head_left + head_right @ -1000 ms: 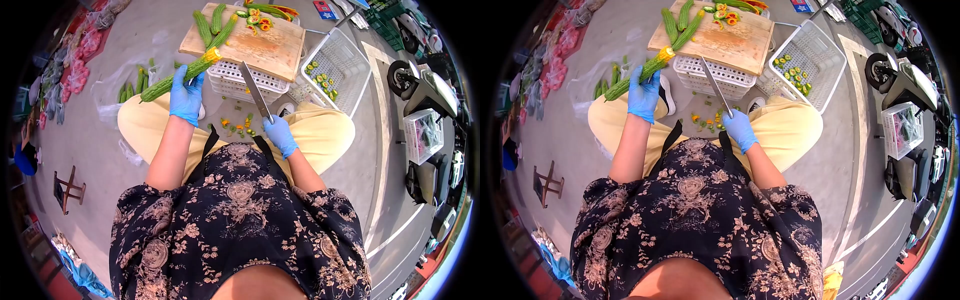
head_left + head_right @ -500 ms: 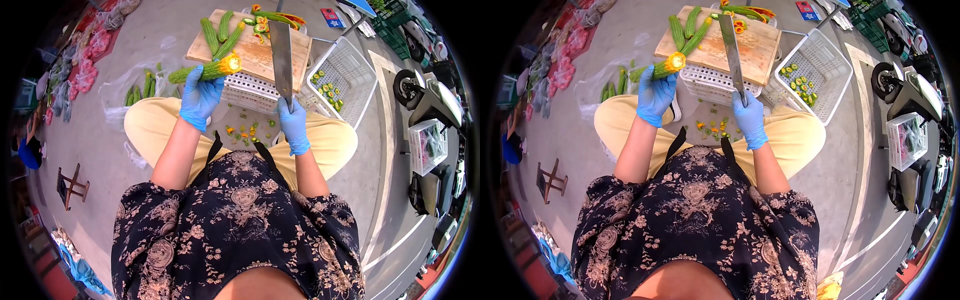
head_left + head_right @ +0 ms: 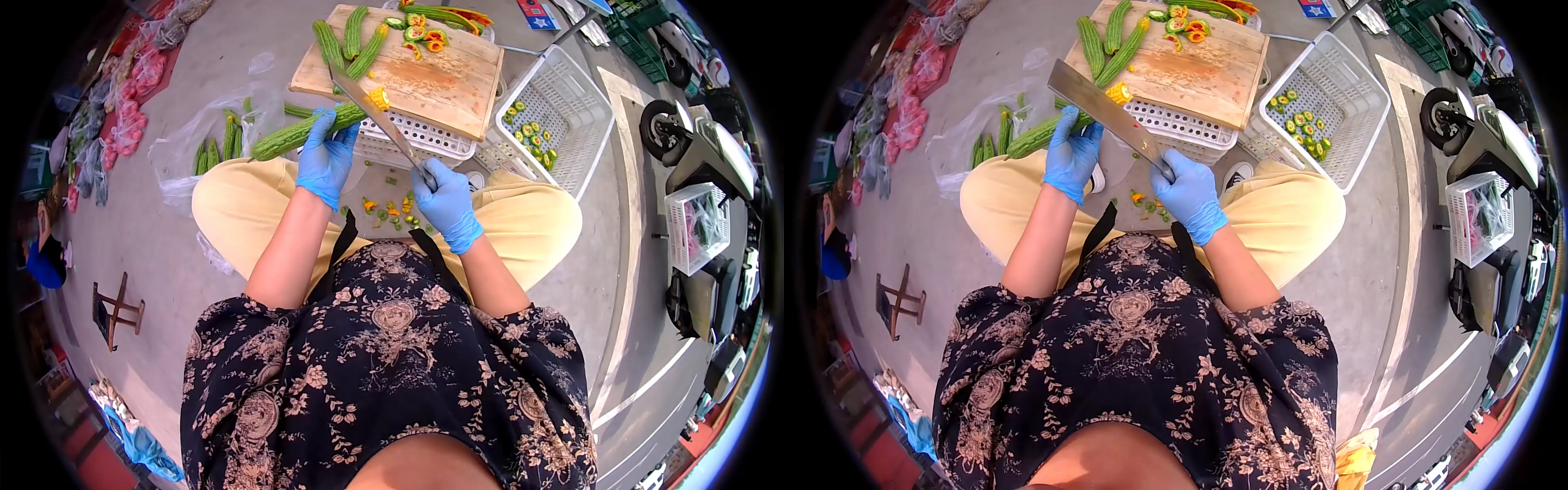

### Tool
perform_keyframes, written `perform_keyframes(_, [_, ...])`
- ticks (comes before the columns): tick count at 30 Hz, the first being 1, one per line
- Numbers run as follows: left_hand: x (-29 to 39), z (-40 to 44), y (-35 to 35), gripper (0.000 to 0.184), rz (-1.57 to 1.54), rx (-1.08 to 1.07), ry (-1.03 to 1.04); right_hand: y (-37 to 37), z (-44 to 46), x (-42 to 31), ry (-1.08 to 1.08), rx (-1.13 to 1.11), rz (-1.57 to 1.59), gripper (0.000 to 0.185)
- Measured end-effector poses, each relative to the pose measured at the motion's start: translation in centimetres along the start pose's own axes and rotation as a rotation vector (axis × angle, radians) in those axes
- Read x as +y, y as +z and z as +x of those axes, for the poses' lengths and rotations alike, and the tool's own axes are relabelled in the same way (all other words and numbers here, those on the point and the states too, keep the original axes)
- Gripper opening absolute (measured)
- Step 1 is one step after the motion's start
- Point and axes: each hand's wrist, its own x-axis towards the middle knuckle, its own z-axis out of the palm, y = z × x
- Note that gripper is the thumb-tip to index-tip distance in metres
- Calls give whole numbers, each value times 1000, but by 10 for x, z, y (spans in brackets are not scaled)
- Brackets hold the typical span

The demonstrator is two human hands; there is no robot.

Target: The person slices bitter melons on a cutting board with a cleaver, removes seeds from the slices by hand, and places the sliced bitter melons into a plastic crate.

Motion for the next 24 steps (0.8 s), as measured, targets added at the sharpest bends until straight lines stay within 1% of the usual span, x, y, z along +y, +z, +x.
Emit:
perform_keyframes(3, [-6,-9,1,28,108,60,53,11,2,2,13,63,22,17])
perform_keyframes(7, [-12,-8,-9,29,321,46,162,25,-5,19,138,21,40,24])
perform_keyframes(9, [-17,-8,-15,29,427,60,222,29,-11,30,272,-113,51,26])
perform_keyframes(12, [-17,-8,-22,28,382,77,178,22,-9,48,468,-281,130,31])
perform_keyframes(13, [-13,-10,-10,27,333,-9,192,20,-10,54,534,-331,172,32])
perform_keyframes(15, [3,-12,14,27,237,-176,219,10,-20,71,724,-493,133,33])
perform_keyframes(16, [11,-6,18,27,221,-261,200,8,-19,79,806,-576,99,33])
perform_keyframes(19, [22,4,25,29,171,-365,110,3,-19,77,839,-475,214,34])
perform_keyframes(20, [22,6,24,29,187,-355,80,3,-17,78,796,-420,248,35])
perform_keyframes(22, [17,12,18,27,186,-257,-17,0,-5,82,697,-295,313,36])
perform_keyframes(24, [3,24,9,27,194,-135,-94,-10,12,80,644,-195,294,37])
